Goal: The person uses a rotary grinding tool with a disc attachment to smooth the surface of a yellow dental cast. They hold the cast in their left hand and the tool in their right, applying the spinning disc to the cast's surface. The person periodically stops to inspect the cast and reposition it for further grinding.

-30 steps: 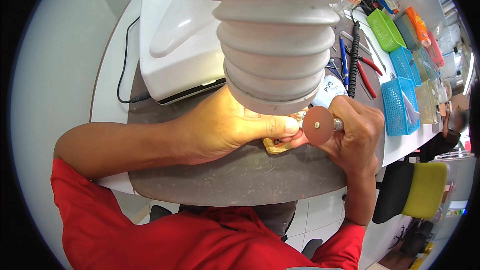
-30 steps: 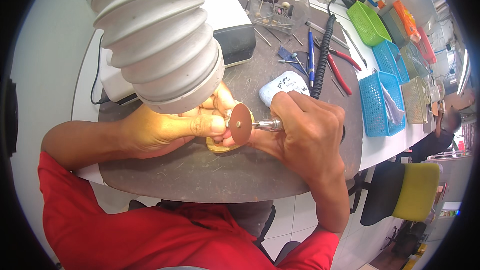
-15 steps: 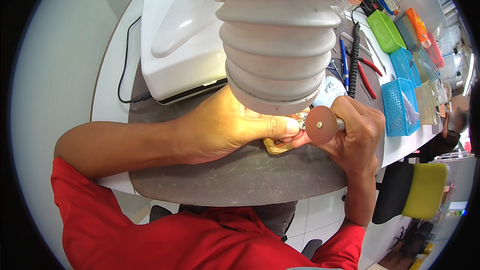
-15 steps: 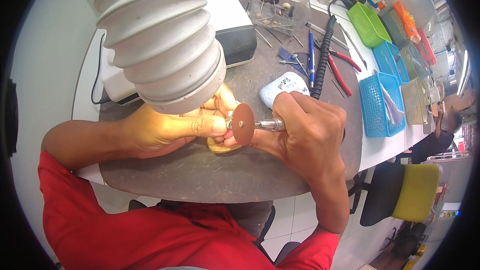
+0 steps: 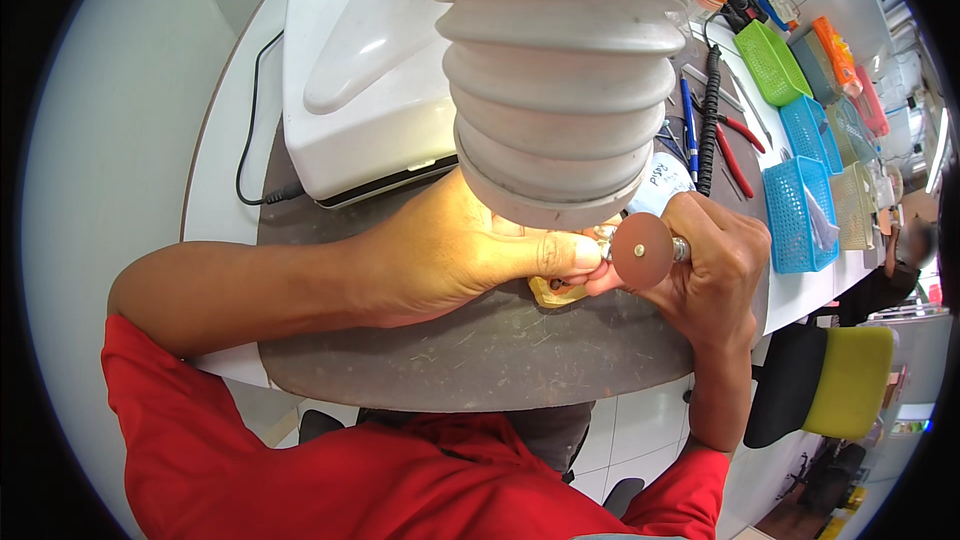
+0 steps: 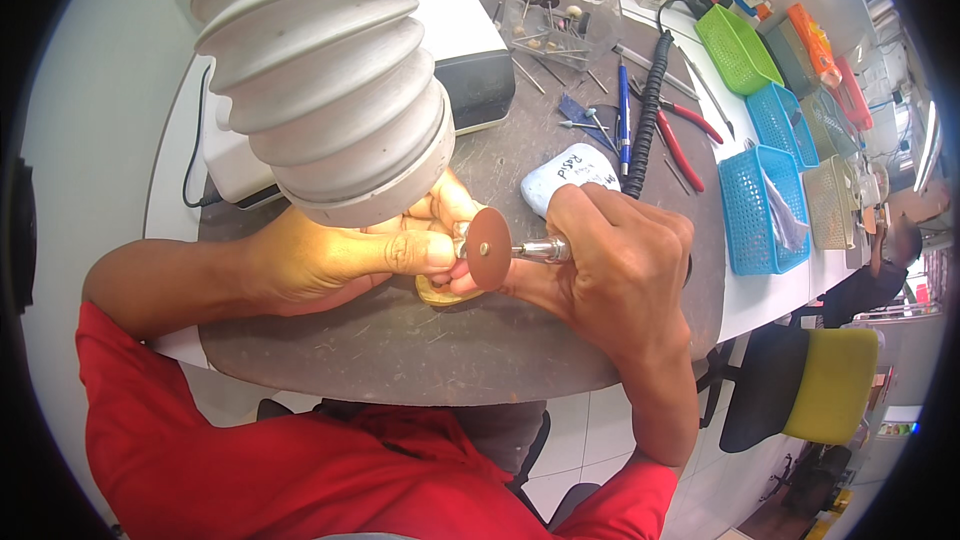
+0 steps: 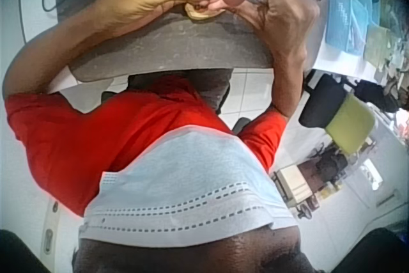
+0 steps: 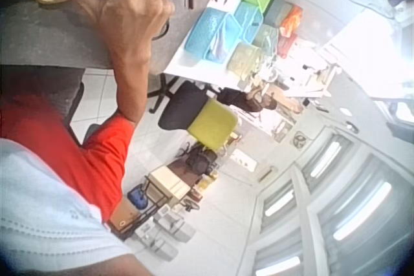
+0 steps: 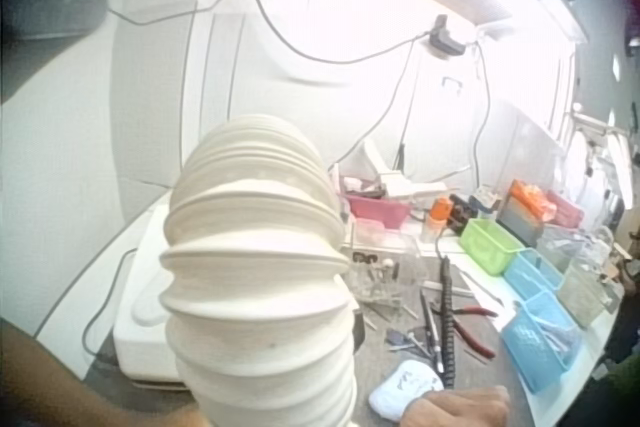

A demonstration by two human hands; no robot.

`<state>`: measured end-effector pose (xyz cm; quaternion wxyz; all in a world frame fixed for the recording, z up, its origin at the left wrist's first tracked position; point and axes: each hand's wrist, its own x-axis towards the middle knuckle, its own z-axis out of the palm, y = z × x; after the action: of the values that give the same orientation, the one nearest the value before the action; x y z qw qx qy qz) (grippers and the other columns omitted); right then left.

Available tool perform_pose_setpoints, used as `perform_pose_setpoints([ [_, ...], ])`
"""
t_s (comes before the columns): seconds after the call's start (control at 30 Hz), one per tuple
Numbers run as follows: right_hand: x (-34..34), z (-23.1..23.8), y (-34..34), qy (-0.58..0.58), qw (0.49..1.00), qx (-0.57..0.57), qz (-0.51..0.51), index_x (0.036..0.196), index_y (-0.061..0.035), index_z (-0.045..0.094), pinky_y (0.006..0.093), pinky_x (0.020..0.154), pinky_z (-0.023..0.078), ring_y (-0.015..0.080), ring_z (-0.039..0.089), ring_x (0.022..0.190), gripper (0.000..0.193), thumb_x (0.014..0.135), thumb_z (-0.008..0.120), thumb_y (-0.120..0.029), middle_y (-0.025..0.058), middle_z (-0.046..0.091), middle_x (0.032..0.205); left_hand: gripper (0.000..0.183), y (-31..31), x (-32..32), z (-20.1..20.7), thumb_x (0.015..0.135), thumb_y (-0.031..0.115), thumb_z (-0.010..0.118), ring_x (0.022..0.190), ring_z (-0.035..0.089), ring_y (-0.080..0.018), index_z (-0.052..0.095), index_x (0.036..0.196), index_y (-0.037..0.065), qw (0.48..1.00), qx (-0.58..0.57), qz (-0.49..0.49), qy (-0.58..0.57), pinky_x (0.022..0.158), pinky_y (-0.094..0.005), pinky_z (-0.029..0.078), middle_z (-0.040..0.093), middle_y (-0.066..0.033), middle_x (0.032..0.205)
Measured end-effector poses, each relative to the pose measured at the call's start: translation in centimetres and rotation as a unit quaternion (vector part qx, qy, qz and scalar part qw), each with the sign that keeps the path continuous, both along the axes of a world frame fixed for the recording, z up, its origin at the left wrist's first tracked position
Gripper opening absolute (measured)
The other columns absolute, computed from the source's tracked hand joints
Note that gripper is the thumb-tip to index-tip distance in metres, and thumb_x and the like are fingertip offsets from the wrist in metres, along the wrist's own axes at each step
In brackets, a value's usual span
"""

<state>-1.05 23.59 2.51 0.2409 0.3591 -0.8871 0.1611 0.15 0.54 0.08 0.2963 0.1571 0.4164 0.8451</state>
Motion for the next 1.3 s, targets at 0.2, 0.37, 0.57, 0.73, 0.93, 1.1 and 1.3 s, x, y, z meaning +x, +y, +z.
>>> perform_pose_setpoints([
  [0.2,-0.02,0.07,0.08,-0.001,1.0,0.001,0.005,0.062,-0.0072,0.044,0.0326,0.043,0.03,0.0176,0.038,0.044,0.066,0.06,0.091,-0.054,0.0036,0.038,0.054,0.024,-0.03,0.02,-0.05,0.094,0.002,0.066,0.093,0.068,-0.0147,0.059,0.117,-0.004,1.0,0.006,-0.002,-0.001,0.083,-0.0277,0.055,0.068,-0.0098,0.103],
  [0.37,-0.19,-0.13,0.1,0.004,1.0,-0.017,0.017,0.062,-0.0071,0.044,0.0327,0.043,0.03,0.0176,0.038,0.044,0.065,0.059,0.091,-0.053,0.0035,0.038,0.054,0.023,-0.08,-0.32,-0.21,0.094,0.003,0.066,0.091,0.067,-0.0133,0.06,0.115,-0.003,0.999,0.002,-0.012,0.033,0.082,-0.0271,0.054,0.068,-0.0084,0.101],
  [0.57,-0.2,-0.11,0.17,-0.003,1.0,-0.016,0.018,0.062,-0.0068,0.045,0.0324,0.043,0.031,0.0177,0.039,0.044,0.064,0.06,0.091,-0.052,0.0036,0.038,0.054,0.021,-0.01,-0.16,-0.09,0.094,0.003,0.066,0.091,0.065,-0.0118,0.06,0.113,-0.002,1.0,-0.005,-0.008,0.02,0.082,-0.0273,0.052,0.068,-0.0071,0.1],
  [0.73,-0.2,-0.22,0.18,0.0,1.0,-0.017,0.016,0.063,-0.0066,0.046,0.0323,0.044,0.031,0.0179,0.041,0.044,0.064,0.059,0.091,-0.052,0.0039,0.04,0.055,0.02,0.0,-0.14,-0.13,0.094,0.004,0.067,0.09,0.065,-0.0118,0.061,0.112,-0.002,1.0,-0.008,-0.004,0.017,0.082,-0.0269,0.052,0.069,-0.0073,0.1],
  [0.93,-0.04,0.11,0.09,-0.002,1.0,-0.001,0.006,0.062,-0.0063,0.045,0.0328,0.043,0.03,0.0178,0.04,0.044,0.066,0.058,0.09,-0.054,0.0037,0.039,0.054,0.019,0.05,-0.16,0.11,0.094,0.004,0.067,0.09,0.066,-0.0121,0.061,0.111,-0.002,1.0,-0.013,-0.006,0.019,0.082,-0.0271,0.052,0.069,-0.0075,0.098],
  [1.1,-0.07,0.06,-0.03,-0.003,1.0,-0.004,0.003,0.062,-0.0063,0.045,0.0331,0.043,0.029,0.0178,0.038,0.044,0.067,0.056,0.09,-0.055,0.0034,0.038,0.054,0.018,0.06,-0.11,0.19,0.094,0.004,0.067,0.089,0.066,-0.0125,0.062,0.111,-0.002,1.0,-0.007,-0.007,0.016,0.081,-0.0273,0.052,0.069,-0.0074,0.097],
  [1.3,-0.05,0.16,0.03,-0.001,1.0,-0.005,0.003,0.061,-0.0062,0.045,0.0335,0.043,0.029,0.0183,0.039,0.044,0.067,0.056,0.09,-0.055,0.0034,0.038,0.054,0.016,0.12,-0.3,0.27,0.095,0.005,0.066,0.084,0.063,-0.0116,0.062,0.109,-0.002,0.999,-0.023,-0.013,0.034,0.075,-0.0263,0.05,0.068,-0.0067,0.092],
])
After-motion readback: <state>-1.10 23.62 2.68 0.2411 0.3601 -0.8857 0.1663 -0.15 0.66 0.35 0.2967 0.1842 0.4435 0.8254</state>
